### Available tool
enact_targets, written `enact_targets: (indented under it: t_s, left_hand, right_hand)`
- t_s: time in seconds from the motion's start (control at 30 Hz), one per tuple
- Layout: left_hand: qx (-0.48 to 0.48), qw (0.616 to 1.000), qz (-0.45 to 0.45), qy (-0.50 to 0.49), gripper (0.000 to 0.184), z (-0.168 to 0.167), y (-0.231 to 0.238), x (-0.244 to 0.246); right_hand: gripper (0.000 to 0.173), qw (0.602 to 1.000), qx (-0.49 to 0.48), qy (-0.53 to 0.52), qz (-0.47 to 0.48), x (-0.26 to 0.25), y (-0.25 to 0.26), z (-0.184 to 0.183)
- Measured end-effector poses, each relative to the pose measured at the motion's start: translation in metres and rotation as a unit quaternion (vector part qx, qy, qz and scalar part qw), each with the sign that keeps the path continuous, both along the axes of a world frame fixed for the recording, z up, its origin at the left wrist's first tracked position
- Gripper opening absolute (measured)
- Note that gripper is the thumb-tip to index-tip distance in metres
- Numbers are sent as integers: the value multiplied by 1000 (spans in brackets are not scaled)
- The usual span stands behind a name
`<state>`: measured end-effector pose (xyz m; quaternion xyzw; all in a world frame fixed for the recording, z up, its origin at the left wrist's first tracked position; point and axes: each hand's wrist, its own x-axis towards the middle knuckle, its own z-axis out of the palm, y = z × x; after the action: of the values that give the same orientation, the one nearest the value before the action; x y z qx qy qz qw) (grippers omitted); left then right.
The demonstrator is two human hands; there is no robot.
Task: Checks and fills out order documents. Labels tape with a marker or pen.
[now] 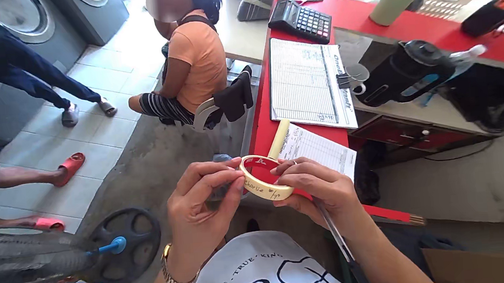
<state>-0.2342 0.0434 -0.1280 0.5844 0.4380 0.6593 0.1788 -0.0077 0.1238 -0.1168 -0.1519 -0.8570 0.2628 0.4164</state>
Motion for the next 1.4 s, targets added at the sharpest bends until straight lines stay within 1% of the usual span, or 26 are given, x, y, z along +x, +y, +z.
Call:
enact_targets:
  t_s: [0.07,0.13,0.27,0.37,0.47,0.57,0.63,0.7,0.77,0.8,0.83,0.9,0.93,1.0,1.03,1.1,1.13,1.17,1.2,1.23,1.27,1.3,1.33,1.4]
  left_hand:
    - [7,999,-3,33,11,2,1,-4]
    - [0,999,-19,41,10,3,1,-7]
    - [-56,995,-81,-7,12,5,1,-12]
    - [-62,989,-130,-45,17,3,1,-16]
    - [-31,992,-111,-43,13,3,3,-15]
    - [-10,998,-57,30,9,8,4,-15]
    - [-20,996,-29,84,10,11,5,-17]
    - [-60,992,-31,106,15,16,3,-20]
    - [-115,987,-92,71,20,23,-1,-24]
    - [-141,978,-148,33,22,27,-4,-26]
    - [-164,964,-208,-4,23,32,-8,-30]
    - [-191,930,-307,-66,25,41,-15,-36]
    - [-197,917,-336,-84,24,45,-18,-36]
    - [-211,891,-382,-126,23,47,-19,-37]
    - [-216,877,-403,-149,23,47,-19,-37]
    - [-218,855,-439,-172,22,47,-19,-39]
    - [-215,858,-438,-163,22,47,-20,-42]
    - [-210,875,-415,-135,23,46,-22,-46]
    - [-208,903,-364,-91,24,45,-24,-52]
    - [-212,931,-293,-44,25,44,-25,-58]
    - [-223,950,-218,-3,26,42,-25,-63]
    - [-241,958,-156,22,26,39,-24,-67]
    - [-262,958,-116,27,26,36,-22,-67]
    - [-297,953,-66,11,25,30,-16,-67]
  right_hand:
    - [21,1000,4,-13,4,3,1,5]
    - [22,1000,9,-26,12,6,3,11]
    - [21,999,20,-44,24,9,6,20]
    - [22,998,19,-55,31,11,8,26]
    - [23,997,22,-65,44,11,8,31]
    - [25,996,36,-68,50,10,10,38]
    - [32,995,34,-60,69,11,15,44]
    - [33,991,-15,-43,126,13,21,54]
    - [28,982,-62,-46,174,15,25,65]
    - [27,979,-61,-59,184,15,27,70]
    - [27,980,-38,-81,179,15,30,74]
    - [27,980,58,-143,129,13,37,80]
    - [28,975,101,-169,107,11,39,82]
    - [29,959,155,-221,86,4,37,85]
    - [29,951,172,-243,83,0,36,87]
    - [26,942,172,-272,101,-6,37,89]
    - [25,940,162,-276,114,-8,38,89]
    - [23,941,149,-277,125,-10,39,90]
    - [22,943,135,-273,134,-10,41,90]
    - [21,946,124,-268,138,-11,43,90]
    - [19,949,118,-259,138,-12,46,89]
    - [19,950,122,-257,133,-15,47,88]
    - [18,947,136,-265,119,-20,47,87]
    - [17,936,171,-297,85,-31,46,84]
